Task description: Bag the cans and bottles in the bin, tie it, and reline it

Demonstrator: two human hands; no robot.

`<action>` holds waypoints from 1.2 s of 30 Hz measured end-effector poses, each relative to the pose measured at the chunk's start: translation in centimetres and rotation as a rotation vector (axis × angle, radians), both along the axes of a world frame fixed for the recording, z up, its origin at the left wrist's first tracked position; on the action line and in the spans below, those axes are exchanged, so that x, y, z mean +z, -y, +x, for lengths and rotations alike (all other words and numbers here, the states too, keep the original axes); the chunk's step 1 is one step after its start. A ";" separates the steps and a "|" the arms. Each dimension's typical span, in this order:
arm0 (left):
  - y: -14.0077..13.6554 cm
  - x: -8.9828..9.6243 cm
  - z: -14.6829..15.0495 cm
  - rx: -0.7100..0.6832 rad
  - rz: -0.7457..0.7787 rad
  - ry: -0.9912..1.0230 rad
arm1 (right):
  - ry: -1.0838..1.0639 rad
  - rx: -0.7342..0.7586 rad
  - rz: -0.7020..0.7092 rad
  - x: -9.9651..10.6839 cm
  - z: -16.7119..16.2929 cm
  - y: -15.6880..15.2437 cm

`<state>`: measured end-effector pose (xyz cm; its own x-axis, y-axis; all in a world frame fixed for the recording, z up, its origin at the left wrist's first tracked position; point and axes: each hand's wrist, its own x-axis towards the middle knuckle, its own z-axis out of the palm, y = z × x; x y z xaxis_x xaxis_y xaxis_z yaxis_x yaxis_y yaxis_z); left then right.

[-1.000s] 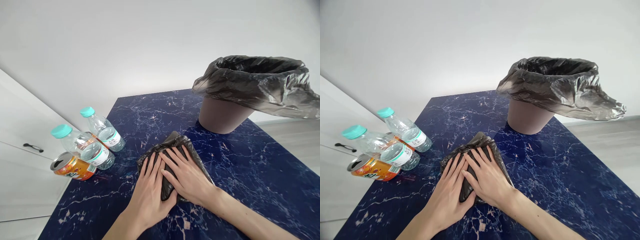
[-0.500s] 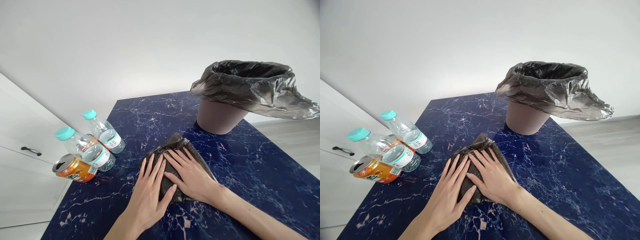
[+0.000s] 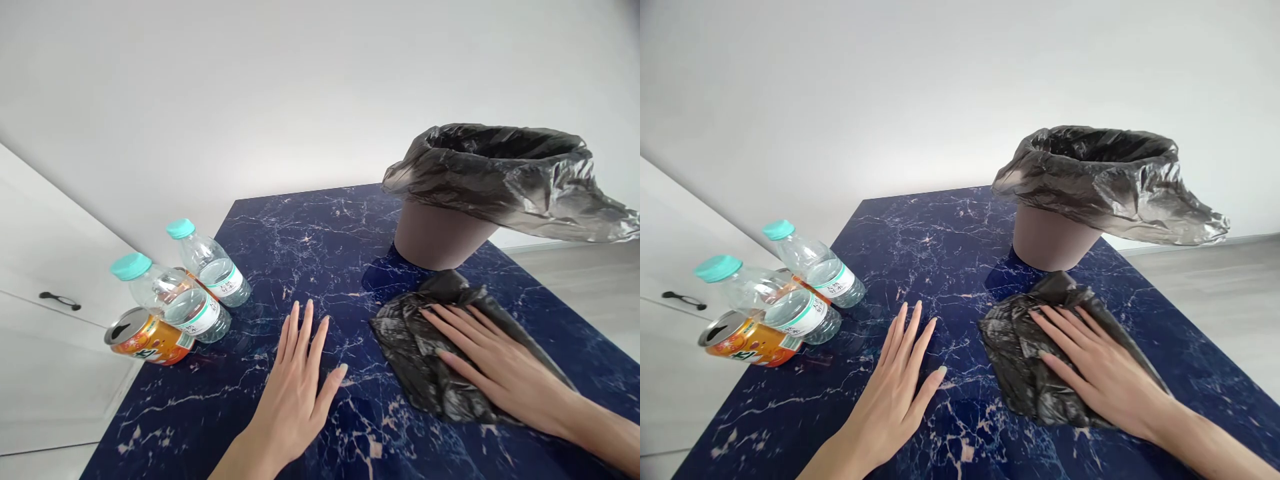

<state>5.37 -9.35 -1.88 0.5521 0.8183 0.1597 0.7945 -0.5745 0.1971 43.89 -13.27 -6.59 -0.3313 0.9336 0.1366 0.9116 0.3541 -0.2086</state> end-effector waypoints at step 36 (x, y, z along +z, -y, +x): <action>-0.3 -0.9 -0.3 0.001 0.051 0.039 | -0.269 -0.387 0.274 5.9 9.2 1.4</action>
<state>5.07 -9.06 -2.74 0.5434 0.8093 0.2230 0.7876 -0.5835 0.1983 53.10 -14.68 -0.70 0.1097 0.8986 0.4249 0.9134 0.0774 -0.3996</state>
